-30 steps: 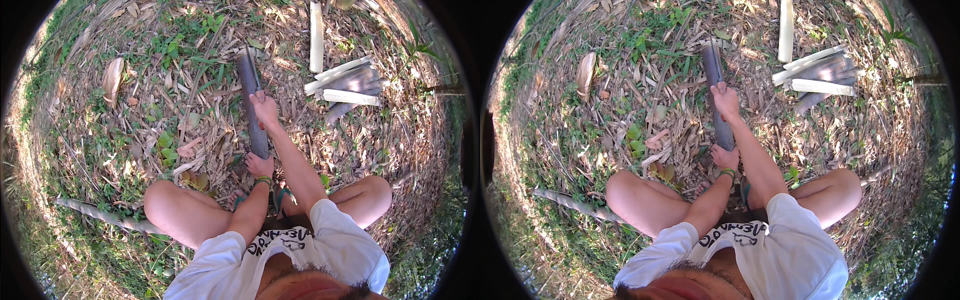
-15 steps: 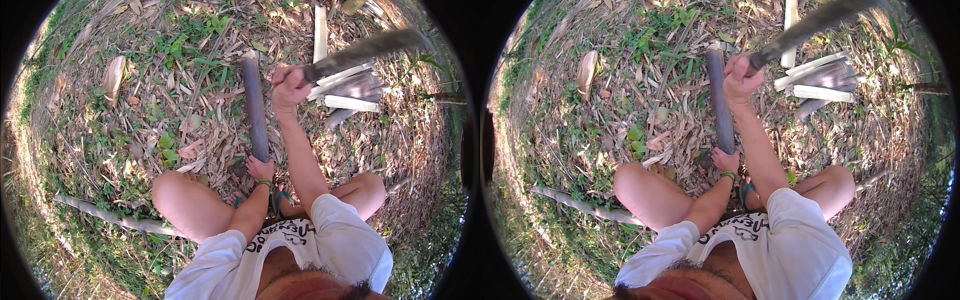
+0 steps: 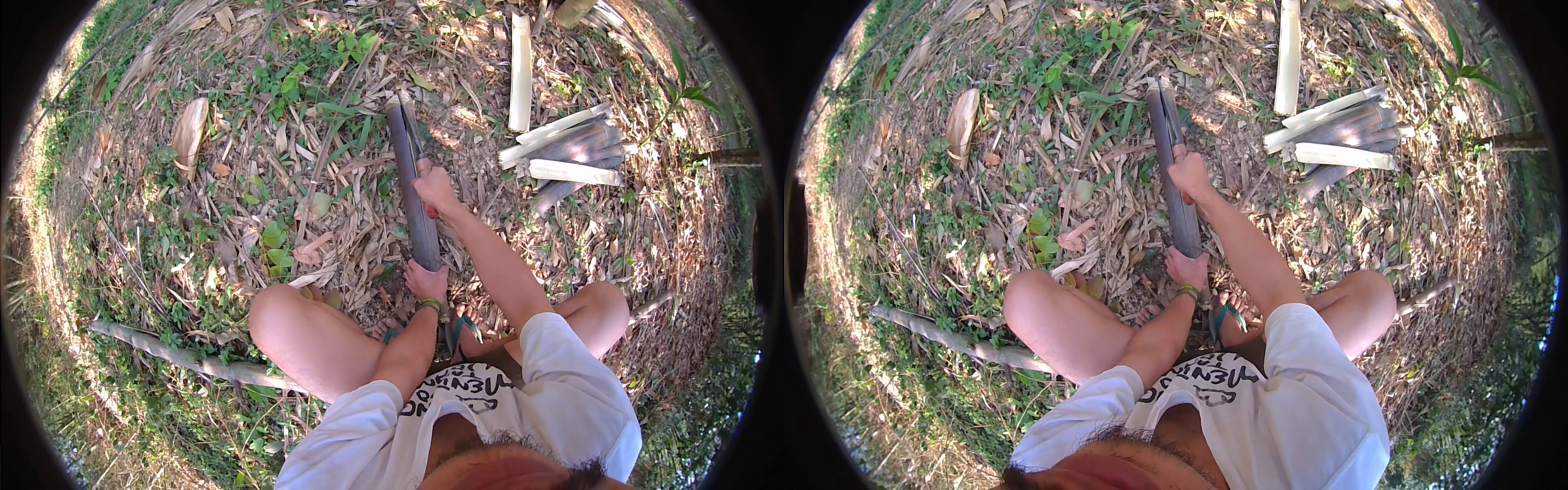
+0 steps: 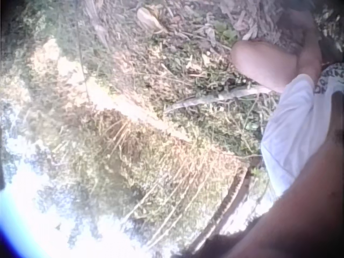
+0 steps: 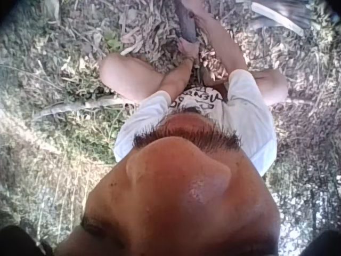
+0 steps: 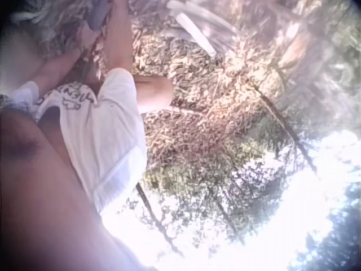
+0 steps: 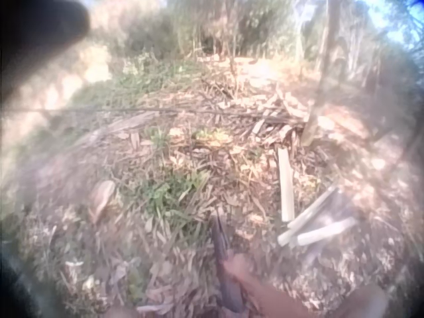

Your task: The person splits sections of bamboo and shaves the edges using a machete while sitting on a log.

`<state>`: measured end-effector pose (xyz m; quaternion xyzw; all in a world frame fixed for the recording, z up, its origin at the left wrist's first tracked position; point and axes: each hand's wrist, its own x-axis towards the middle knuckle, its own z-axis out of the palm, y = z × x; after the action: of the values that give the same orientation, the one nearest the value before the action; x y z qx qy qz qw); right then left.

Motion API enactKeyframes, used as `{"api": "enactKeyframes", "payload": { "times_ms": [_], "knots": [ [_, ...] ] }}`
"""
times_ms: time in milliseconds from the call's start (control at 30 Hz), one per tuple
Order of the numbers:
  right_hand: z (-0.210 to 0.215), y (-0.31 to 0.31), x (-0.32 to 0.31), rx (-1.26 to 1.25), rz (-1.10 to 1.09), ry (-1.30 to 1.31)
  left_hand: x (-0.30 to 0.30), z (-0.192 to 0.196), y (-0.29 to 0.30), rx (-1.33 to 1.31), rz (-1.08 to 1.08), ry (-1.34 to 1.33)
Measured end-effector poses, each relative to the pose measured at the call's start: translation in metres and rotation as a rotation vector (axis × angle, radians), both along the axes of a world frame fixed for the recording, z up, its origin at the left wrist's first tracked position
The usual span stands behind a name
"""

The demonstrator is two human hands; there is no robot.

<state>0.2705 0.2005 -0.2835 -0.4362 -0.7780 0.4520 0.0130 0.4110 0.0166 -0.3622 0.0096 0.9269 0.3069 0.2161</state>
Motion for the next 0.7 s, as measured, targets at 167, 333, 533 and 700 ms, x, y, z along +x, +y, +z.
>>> {"api": "enactKeyframes", "payload": {
  "times_ms": [167,333,533,700],
  "knots": [
    [-0.017,0.022,0.003,0.020,0.001,-0.080,-0.003,0.002,0.000,0.072,-0.033,-0.050],
    [0.010,0.068,0.010,-0.355,0.105,-0.171,-0.001,0.008,0.006,0.081,-0.061,-0.017],
    [0.036,0.082,0.018,-0.621,-0.052,-0.054,-0.012,-0.009,-0.013,0.060,-0.124,0.041],
    [0.047,0.082,0.018,-0.378,0.060,-0.010,-0.012,-0.010,-0.010,0.089,-0.165,-0.030]
  ]
}}
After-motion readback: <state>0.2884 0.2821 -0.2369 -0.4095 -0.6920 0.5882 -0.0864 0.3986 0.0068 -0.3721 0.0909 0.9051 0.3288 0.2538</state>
